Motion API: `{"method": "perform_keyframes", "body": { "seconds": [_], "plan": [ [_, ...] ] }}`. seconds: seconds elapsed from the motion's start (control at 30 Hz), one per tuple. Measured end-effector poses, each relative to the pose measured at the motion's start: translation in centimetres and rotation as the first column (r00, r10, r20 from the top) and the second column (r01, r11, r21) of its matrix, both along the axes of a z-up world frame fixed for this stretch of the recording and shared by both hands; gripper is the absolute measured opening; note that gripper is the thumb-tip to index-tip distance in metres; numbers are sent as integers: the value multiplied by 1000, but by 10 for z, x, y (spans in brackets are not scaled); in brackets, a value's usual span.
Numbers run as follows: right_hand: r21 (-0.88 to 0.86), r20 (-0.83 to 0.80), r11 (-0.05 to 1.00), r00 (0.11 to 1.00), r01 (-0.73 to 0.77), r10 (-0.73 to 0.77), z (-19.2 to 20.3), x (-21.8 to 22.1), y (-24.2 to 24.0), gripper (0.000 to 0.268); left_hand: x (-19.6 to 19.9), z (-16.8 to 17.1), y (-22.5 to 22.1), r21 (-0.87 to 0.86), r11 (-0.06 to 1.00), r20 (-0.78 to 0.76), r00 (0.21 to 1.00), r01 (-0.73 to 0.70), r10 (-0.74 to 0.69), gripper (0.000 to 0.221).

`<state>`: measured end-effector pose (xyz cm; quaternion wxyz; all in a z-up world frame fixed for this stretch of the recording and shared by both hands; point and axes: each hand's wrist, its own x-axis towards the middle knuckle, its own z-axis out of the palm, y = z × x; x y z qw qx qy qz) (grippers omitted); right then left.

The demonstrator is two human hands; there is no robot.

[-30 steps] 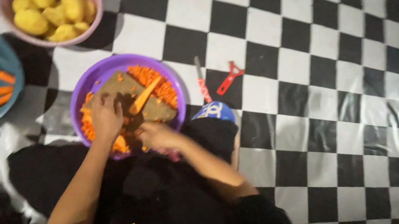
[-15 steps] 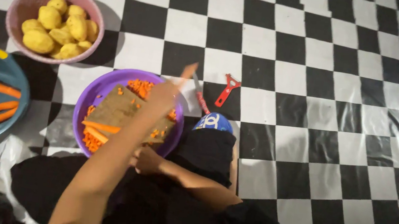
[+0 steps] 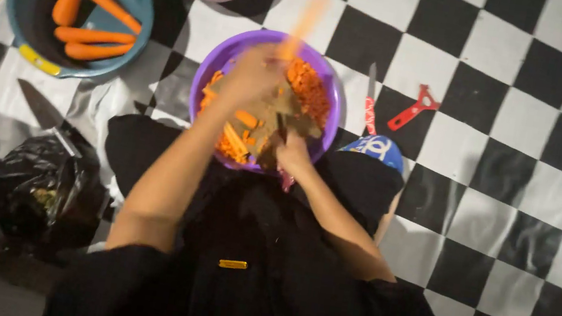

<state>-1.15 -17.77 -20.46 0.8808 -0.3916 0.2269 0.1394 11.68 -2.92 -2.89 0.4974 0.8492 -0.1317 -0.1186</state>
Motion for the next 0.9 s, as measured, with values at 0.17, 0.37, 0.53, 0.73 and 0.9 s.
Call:
{"method": "perform_keyframes", "body": {
  "seconds": [0.17, 0.37, 0.53, 0.73, 0.9],
  "plan": [
    [-867, -291, 137, 710, -479, 641, 20, 29, 30, 33, -37, -36, 121, 274, 858, 86, 899, -435, 429, 27],
    [-976, -210, -96, 737, -195, 642, 57, 56, 39, 39, -50, -48, 95, 244, 852, 317, 869, -462, 381, 20],
    [-959, -206, 6, 713, -283, 670, 33, 38, 46, 29, -20, -86, 55, 269, 852, 546, 799, -450, 250, 16],
    [-828, -292, 326, 847, -456, 444, 28, 15, 6, 42, -25, -195, 37, 571, 585, 791, 576, -576, -206, 32],
    [-856, -258, 320, 872, -406, 416, 34, 19, -10, 39, -64, -176, 35, 583, 673, 742, 635, -455, -213, 44]
  ]
}}
